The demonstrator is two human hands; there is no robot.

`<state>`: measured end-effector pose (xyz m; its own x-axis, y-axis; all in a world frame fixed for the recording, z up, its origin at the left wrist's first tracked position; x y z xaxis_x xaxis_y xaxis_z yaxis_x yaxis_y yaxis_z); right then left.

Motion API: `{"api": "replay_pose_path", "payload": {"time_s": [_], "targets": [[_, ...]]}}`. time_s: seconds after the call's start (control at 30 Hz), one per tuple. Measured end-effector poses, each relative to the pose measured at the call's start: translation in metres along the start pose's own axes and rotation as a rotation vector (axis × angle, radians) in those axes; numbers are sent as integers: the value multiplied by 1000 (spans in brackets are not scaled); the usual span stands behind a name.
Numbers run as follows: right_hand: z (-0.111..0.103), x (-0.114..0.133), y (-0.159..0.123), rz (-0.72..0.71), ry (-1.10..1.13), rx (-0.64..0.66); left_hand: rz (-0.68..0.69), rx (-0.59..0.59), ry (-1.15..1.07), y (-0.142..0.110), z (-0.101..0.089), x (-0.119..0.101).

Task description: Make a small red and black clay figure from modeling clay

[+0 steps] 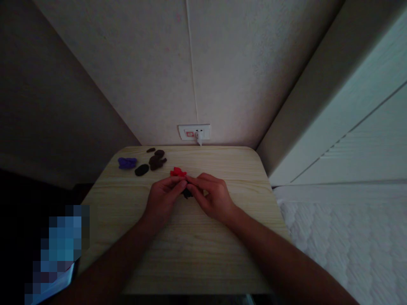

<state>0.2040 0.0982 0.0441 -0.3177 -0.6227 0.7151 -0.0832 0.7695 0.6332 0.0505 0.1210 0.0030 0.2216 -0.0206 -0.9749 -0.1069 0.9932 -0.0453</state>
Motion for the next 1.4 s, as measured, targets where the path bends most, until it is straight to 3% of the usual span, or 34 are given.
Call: {"api": "replay_pose_path", "payload": {"time_s": [0.23, 0.47, 0.97, 1.17, 1.4], "targets": [[1, -1, 2, 17, 5, 30, 1, -33, 18, 1, -2, 0], [1, 4, 2, -48, -5, 2, 112, -102, 17, -1, -4, -10], [2, 4, 2, 23, 44, 38, 15, -43, -53, -1, 0, -3], [-5, 5, 3, -16, -27, -50, 41, -57, -46, -1, -2, -6], [-7, 8, 4, -12, 9, -69, 59, -3, -17, -3, 0, -5]]}}
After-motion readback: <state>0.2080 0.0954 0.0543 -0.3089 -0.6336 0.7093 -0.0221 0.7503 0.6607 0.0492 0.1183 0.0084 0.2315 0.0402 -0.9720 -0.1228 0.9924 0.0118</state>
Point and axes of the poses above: each hand's wrist, its own y-axis towards the middle knuckle, its own z-axis out of the palm, x = y × z, the point moved 6 cm from there along y, towards the middle knuckle, and after that the axes turned 10 degrees about -x, right-handed, at the moved point
